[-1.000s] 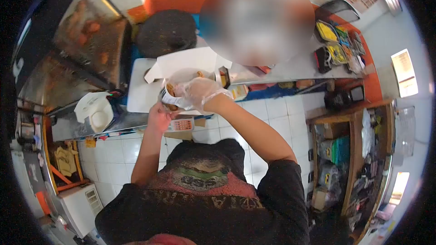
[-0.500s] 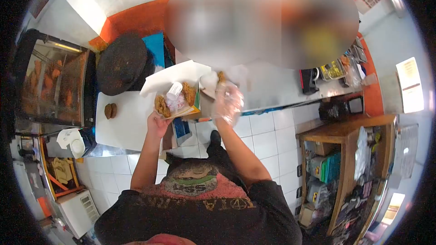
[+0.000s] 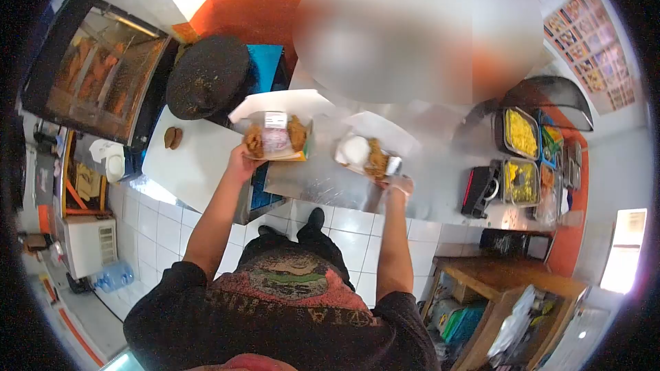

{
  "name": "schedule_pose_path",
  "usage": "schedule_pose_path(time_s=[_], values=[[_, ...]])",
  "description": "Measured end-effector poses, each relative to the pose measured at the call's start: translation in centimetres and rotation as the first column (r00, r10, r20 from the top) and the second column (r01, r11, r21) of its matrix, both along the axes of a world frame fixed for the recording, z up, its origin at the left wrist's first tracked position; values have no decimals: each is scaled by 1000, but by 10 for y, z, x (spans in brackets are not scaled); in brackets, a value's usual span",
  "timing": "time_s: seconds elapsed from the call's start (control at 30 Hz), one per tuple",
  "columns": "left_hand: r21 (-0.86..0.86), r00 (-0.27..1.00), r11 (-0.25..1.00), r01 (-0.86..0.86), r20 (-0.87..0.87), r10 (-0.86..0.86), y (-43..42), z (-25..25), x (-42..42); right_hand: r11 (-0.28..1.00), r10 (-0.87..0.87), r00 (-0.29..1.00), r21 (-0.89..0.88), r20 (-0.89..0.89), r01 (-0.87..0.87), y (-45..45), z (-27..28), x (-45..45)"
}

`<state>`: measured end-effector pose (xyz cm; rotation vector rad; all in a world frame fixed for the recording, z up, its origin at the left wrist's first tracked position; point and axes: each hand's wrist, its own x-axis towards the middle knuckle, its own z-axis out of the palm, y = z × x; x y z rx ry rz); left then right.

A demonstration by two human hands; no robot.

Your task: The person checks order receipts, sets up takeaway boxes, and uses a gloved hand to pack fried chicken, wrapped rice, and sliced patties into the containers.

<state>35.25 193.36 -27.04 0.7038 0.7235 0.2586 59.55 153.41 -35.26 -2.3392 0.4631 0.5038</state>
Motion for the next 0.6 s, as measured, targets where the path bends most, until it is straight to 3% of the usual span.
schedule_pose_path(time_s=[0.07,0.1,0.13,0.2,0.23,0.27,0.3,0.37,0.43,0.5,0.57,0.6], values=[[-16,998,998,67,9,-67,-7,-25,23,966,191,970,-206,151,-158,-58,-51,40],[-31,994,994,105,41,-104,-11,-39,35,992,108,963,-96,248,-87,-84,-81,57],[-20,993,993,117,2,-117,-22,-36,50,990,120,980,-99,159,-105,-87,-46,66],[-10,989,989,146,-9,-146,-43,-43,83,998,7,995,61,101,-14,-83,14,77],[-8,986,986,169,21,-168,-48,-56,99,970,-125,987,224,102,100,-82,24,75],[166,962,950,264,-109,-248,-56,-39,110,871,-370,920,395,133,293,-66,43,64],[289,963,919,269,-112,-246,-63,-28,121,700,-596,796,554,107,450,-51,58,52],[551,916,733,399,-268,-298,-58,-91,147,655,-661,723,624,200,425,-46,38,39],[800,879,440,408,-475,47,-73,-65,130,431,-658,751,794,-48,429,-37,26,21],[703,964,663,259,-226,-138,-72,-39,84,764,-540,805,545,245,347,40,72,-51],[645,956,708,287,-140,-260,-68,5,19,828,-412,883,497,224,260,103,99,-114],[546,940,765,341,-168,-299,-64,26,-15,898,-274,901,425,337,114,121,71,-134]])
